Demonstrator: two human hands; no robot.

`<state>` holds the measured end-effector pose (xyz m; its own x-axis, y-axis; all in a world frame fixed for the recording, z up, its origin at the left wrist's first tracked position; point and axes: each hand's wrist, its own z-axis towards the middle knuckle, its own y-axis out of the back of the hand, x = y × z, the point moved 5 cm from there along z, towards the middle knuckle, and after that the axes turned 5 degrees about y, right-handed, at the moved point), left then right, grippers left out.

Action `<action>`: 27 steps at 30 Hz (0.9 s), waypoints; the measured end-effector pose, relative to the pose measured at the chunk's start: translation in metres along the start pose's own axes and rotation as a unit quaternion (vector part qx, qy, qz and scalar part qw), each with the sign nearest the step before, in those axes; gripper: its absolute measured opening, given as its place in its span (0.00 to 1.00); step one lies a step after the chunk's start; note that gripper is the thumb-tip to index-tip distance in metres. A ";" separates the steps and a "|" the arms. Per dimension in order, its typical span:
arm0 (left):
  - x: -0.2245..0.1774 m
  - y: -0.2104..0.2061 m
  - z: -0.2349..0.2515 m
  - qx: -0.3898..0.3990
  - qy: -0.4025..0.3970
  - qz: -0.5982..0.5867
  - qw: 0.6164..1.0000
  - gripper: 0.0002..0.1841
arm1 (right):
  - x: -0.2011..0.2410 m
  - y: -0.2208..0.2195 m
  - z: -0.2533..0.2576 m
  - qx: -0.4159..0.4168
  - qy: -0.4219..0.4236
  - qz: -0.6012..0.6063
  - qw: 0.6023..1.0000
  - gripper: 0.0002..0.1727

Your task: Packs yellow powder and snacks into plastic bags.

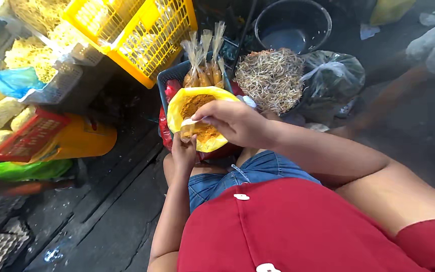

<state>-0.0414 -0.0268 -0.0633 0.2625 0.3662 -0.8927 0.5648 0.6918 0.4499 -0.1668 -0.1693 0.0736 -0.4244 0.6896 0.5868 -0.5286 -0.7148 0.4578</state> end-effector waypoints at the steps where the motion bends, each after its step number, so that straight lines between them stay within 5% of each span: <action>1: 0.001 0.002 -0.001 -0.005 0.012 -0.008 1.000 0.14 | -0.002 0.009 0.001 -0.025 0.000 0.001 1.000 0.12; 4: 0.013 0.010 -0.004 -0.005 0.050 -0.056 0.997 0.11 | -0.035 0.019 -0.006 -0.060 -0.089 -0.052 0.993 0.12; 9: 0.014 0.019 -0.006 -0.009 0.107 -0.265 0.958 0.07 | -0.118 -0.039 -0.068 0.128 -0.244 -0.168 0.947 0.15; 21: 0.008 0.020 -0.008 -0.001 0.038 -0.016 0.999 0.16 | -0.131 -0.077 -0.090 0.125 -0.373 -0.037 0.919 0.14; 27: 0.014 0.015 -0.007 0.046 0.062 0.065 0.995 0.21 | -0.135 -0.040 -0.081 -0.032 -0.510 0.149 0.846 0.15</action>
<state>-0.0343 -0.0071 -0.0689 0.2420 0.5264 -0.8150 0.6035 0.5761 0.5513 -0.1484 -0.2249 -0.0782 0.2923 -0.0030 0.9563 -0.5620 -0.8097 0.1692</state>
